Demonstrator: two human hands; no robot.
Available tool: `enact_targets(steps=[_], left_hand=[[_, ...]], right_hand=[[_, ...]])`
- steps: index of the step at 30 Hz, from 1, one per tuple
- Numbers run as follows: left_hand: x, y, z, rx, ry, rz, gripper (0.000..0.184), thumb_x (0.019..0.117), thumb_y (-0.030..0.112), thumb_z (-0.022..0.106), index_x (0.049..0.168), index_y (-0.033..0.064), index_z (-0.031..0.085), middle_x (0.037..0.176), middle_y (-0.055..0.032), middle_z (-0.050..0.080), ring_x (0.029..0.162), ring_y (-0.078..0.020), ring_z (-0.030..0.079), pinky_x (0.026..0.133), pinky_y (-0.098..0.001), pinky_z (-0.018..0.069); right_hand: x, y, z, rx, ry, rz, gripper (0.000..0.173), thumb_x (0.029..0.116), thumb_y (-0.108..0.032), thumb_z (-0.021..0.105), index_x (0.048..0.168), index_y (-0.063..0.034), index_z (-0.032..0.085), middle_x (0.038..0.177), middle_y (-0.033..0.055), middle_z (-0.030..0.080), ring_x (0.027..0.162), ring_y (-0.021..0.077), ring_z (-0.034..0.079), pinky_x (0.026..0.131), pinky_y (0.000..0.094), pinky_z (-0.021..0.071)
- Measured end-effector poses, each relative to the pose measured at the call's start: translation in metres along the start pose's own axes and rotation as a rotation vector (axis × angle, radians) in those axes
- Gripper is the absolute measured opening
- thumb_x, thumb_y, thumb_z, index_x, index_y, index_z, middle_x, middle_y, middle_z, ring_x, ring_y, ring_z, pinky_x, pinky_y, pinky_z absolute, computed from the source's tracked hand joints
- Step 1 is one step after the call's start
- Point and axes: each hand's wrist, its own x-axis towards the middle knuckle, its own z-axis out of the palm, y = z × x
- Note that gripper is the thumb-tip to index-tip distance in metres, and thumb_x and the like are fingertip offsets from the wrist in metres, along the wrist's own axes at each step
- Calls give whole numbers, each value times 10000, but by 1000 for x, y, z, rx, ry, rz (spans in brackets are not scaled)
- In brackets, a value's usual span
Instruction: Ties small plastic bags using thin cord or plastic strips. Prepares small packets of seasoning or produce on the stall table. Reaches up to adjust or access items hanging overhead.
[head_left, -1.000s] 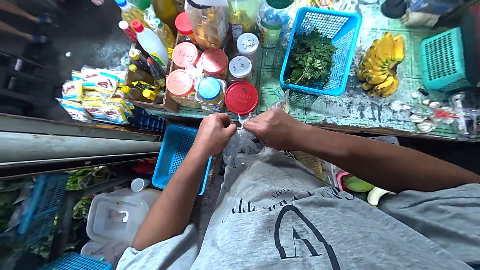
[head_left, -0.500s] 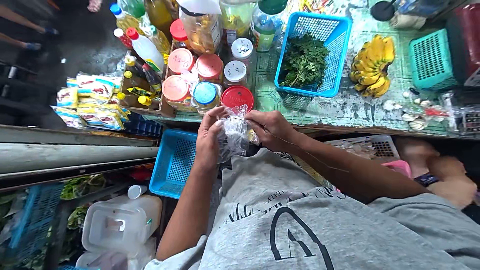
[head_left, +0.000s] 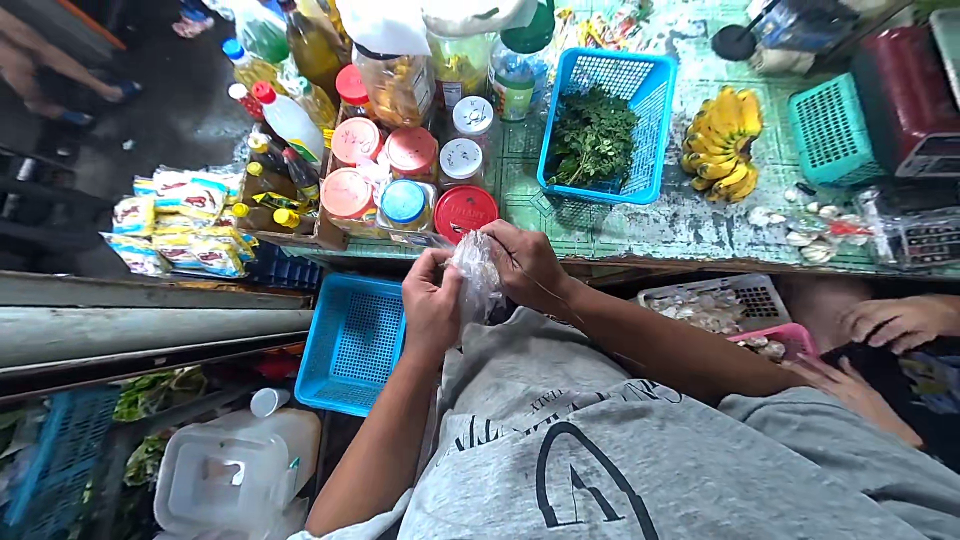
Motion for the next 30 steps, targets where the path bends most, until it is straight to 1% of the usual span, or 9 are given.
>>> enact_targets(steps=[3, 6, 8, 12, 16, 20, 25, 28, 30], left_hand=[[3, 3, 0, -47, 30, 4, 298, 986, 75, 531, 1254, 107, 659, 903, -13, 672, 662, -89, 603, 573, -259, 528], [10, 11, 8, 14, 33, -16, 231, 1035, 245, 568, 1102, 82, 718, 843, 15, 690, 697, -62, 632, 645, -263, 552], [16, 12, 14, 79, 40, -59, 172, 1020, 226, 632, 992, 71, 702, 779, -3, 667, 673, -80, 617, 641, -280, 534], [9, 14, 9, 147, -42, -1, 207, 1039, 175, 580, 883, 77, 673, 707, 14, 620, 640, -62, 596, 617, -259, 516], [-2, 12, -34, 8, -222, 12, 215, 1032, 106, 538, 875, 62, 678, 751, 19, 654, 686, -56, 627, 669, -263, 556], [-12, 5, -50, -108, -393, -126, 225, 1029, 144, 537, 820, 114, 614, 705, 55, 582, 639, -41, 569, 619, -243, 510], [-12, 9, -77, -117, -666, -145, 212, 1021, 212, 575, 829, 173, 656, 735, 122, 615, 672, 23, 581, 634, -193, 508], [-9, 19, -75, 64, -588, -132, 247, 1025, 205, 557, 817, 160, 683, 734, 107, 636, 678, 15, 598, 646, -195, 527], [-2, 17, -70, 98, -524, -63, 329, 1033, 411, 556, 867, 162, 693, 792, 86, 643, 739, -9, 610, 685, -212, 531]], right_hand=[[1, -2, -4, -49, -2, 1, 233, 1042, -122, 492, 1100, -38, 702, 881, 67, 723, 764, 155, 706, 668, 362, 598], [4, -6, -1, -131, 1, -46, 250, 995, -138, 493, 1071, -34, 708, 807, 89, 709, 699, 219, 702, 600, 426, 577], [4, -7, 0, -177, -13, -61, 269, 980, -134, 490, 1075, -22, 716, 799, 110, 717, 702, 258, 714, 604, 455, 575], [4, -3, -10, -221, -83, -157, 227, 962, -108, 506, 1033, -28, 707, 737, 99, 677, 633, 255, 680, 546, 449, 554], [-8, -1, -34, -197, -230, -251, 231, 1022, -152, 494, 953, -47, 687, 694, 83, 639, 600, 234, 650, 522, 432, 536], [-17, -1, -42, -151, -328, -282, 227, 1027, -138, 488, 975, -55, 693, 725, 74, 661, 632, 214, 662, 556, 406, 547], [-21, -13, -64, 8, -587, -318, 222, 1047, -152, 487, 1009, -62, 687, 735, 63, 647, 645, 181, 640, 591, 378, 544], [-16, -21, -67, -1, -603, -293, 187, 1015, -129, 531, 980, -67, 704, 708, 22, 634, 612, 120, 614, 553, 320, 527], [-8, -22, -63, -60, -541, -316, 158, 986, -118, 550, 931, -80, 693, 667, -5, 612, 575, 99, 598, 513, 303, 504]])
